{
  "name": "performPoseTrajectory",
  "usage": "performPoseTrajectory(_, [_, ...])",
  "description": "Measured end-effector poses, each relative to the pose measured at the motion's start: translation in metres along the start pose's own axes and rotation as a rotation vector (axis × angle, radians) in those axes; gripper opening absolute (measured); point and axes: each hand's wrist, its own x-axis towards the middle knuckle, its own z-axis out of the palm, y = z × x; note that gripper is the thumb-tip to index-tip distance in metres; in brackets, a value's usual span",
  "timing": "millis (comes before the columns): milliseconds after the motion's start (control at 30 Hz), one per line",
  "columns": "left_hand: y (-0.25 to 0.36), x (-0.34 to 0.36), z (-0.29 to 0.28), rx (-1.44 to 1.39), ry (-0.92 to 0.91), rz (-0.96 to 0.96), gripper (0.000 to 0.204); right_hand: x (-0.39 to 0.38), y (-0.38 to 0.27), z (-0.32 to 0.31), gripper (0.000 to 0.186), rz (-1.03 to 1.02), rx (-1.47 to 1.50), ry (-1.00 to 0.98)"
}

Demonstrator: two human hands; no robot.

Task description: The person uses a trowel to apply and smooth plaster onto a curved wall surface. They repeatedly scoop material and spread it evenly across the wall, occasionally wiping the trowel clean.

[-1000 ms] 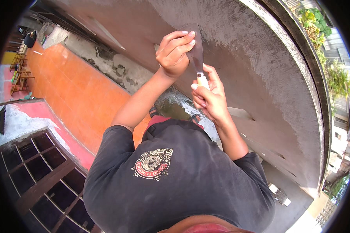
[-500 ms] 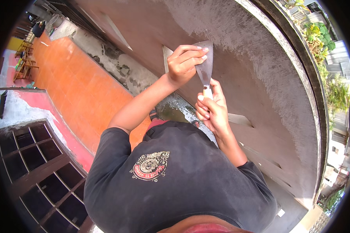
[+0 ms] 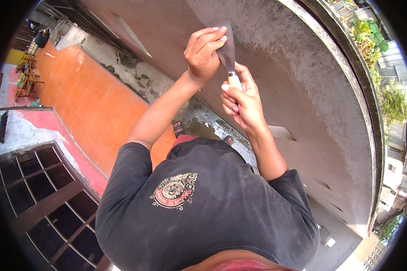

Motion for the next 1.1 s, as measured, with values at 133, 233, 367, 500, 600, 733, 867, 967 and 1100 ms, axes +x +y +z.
performPoseTrajectory(133, [0.027,-0.028,-0.028,-0.125,-0.281,-0.084,0.032,-0.031,-0.018,-0.013,0.056,-0.015,-0.211,0.061])
performPoseTrajectory(233, [0.048,-0.056,-0.061,-0.214,-0.455,-0.201,0.03,-0.086,-0.05,-0.024,0.059,-0.036,-0.448,0.132])
performPoseTrajectory(367, [0.054,-0.079,-0.083,-0.289,-0.561,-0.351,0.027,-0.112,-0.092,-0.023,0.058,-0.082,-0.632,0.229])
performPoseTrajectory(500, [0.057,-0.084,-0.08,-0.437,-0.577,-0.39,0.027,-0.034,-0.077,-0.001,0.049,0.008,-0.618,0.138])
performPoseTrajectory(600, [0.068,-0.086,-0.079,-0.485,-0.597,-0.364,0.027,0.038,-0.035,0.021,0.046,0.102,-0.641,0.104])
performPoseTrajectory(733, [0.074,-0.09,-0.09,-0.501,-0.582,-0.481,0.024,0.015,-0.033,0.031,0.047,0.036,-0.725,0.019])
performPoseTrajectory(867, [0.066,-0.097,-0.098,-0.503,-0.508,-0.645,0.021,-0.074,-0.087,0.03,0.046,-0.18,-0.795,0.136])
performPoseTrajectory(967, [0.066,-0.099,-0.093,-0.542,-0.459,-0.707,0.02,-0.083,-0.114,0.033,0.039,-0.182,-0.886,0.313])
performPoseTrajectory(1100, [0.078,-0.093,-0.081,-0.575,-0.515,-0.719,0.023,-0.004,-0.086,0.041,0.043,-0.027,-1.13,0.212])
